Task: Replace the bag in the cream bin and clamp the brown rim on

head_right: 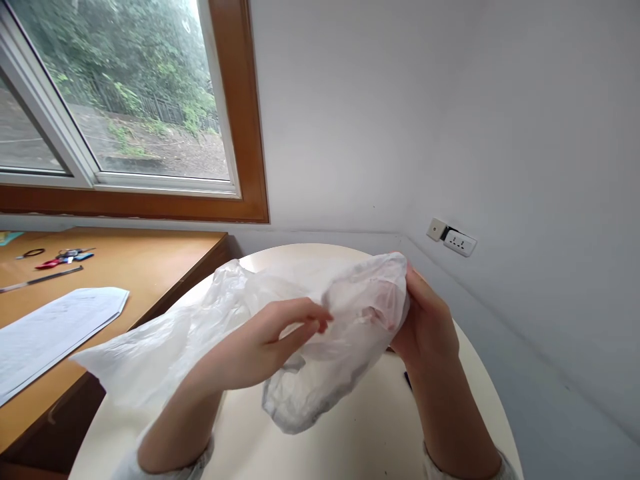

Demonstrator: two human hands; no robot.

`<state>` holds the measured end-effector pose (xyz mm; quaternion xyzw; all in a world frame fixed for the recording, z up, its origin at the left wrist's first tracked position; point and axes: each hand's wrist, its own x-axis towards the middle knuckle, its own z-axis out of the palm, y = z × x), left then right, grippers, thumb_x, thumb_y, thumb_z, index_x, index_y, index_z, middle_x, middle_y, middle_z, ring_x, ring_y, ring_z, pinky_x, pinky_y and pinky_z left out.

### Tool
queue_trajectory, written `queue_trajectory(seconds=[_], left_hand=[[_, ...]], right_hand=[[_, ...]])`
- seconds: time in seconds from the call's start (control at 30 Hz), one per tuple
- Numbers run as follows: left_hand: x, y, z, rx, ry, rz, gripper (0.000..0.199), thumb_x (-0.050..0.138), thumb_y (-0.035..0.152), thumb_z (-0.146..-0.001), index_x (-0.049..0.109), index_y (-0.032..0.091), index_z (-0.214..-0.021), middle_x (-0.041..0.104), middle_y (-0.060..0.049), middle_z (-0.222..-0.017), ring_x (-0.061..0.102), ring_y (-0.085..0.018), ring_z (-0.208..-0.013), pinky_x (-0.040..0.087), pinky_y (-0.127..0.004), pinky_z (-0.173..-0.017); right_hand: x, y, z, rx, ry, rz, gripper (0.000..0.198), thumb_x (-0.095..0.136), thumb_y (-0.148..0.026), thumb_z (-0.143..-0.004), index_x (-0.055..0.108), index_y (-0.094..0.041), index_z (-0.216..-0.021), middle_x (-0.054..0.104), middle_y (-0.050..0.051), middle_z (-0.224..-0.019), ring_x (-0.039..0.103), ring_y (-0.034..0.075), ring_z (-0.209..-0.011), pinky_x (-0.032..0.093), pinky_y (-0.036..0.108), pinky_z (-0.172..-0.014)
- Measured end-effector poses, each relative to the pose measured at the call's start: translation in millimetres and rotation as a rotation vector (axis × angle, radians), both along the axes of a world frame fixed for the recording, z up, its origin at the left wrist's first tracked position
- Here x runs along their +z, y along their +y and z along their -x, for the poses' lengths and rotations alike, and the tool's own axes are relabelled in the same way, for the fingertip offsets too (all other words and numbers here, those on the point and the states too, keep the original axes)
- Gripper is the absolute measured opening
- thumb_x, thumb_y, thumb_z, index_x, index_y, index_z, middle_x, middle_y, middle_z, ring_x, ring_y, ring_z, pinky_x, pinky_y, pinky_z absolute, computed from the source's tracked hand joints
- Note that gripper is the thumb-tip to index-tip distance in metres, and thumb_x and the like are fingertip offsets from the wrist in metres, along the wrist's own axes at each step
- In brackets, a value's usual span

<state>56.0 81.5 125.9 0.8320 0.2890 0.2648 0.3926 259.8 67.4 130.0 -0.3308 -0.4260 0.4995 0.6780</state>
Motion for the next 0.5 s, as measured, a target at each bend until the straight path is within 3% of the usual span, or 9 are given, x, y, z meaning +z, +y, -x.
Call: queue_trajectory(seconds=[0.1, 0.27, 0.37, 0.5], left_hand=[[-16.6, 14.9, -9.6, 0.243, 0.028, -0.061, 0.032, 0.033, 0.034, -0.09, 0.051, 0.025, -0.115, 0.059, -0.004, -0.105, 0.053, -0.02, -0.097, 0.043, -0.032, -0.081], [-28.4, 33.1, -2.3, 0.526, 0.108, -0.208, 0.028, 0.04, 0.039, -0.086, 0.053, 0.022, -0.103, 0.054, -0.007, -0.111, 0.053, -0.025, -0.099, 0.044, -0.035, -0.078], [-29.1, 38.0, 9.7, 0.566, 0.222, -0.256, 0.037, 0.051, 0.038, -0.079, 0.048, 0.021, -0.111, 0.055, -0.009, -0.111, 0.053, -0.028, -0.1, 0.044, -0.034, -0.073], [-27.1, 41.5, 25.9, 0.5, 0.349, -0.187, 0.039, 0.055, 0.038, -0.074, 0.051, 0.021, -0.109, 0.06, -0.008, -0.108, 0.055, -0.029, -0.098, 0.044, -0.034, -0.072]], right_hand=[[7.3, -8.8, 2.4, 0.012, 0.027, -0.071, 0.016, 0.049, -0.032, -0.079, 0.049, -0.023, -0.066, 0.034, -0.003, -0.056, 0.033, 0.01, -0.045, 0.031, 0.025, -0.043], [6.5, -24.2, -3.0, 0.04, 0.035, -0.103, 0.019, 0.053, -0.036, -0.076, 0.046, -0.022, -0.063, 0.033, -0.003, -0.052, 0.031, 0.011, -0.042, 0.029, 0.026, -0.04], [3.6, -28.6, -9.6, 0.008, 0.013, -0.083, 0.017, 0.053, -0.035, -0.076, 0.048, -0.022, -0.065, 0.036, -0.002, -0.052, 0.034, 0.011, -0.043, 0.03, 0.026, -0.039], [2.4, -27.0, -20.8, -0.107, -0.067, -0.046, 0.022, 0.052, -0.031, -0.075, 0.046, -0.021, -0.057, 0.035, -0.001, -0.05, 0.034, 0.012, -0.043, 0.03, 0.026, -0.039]])
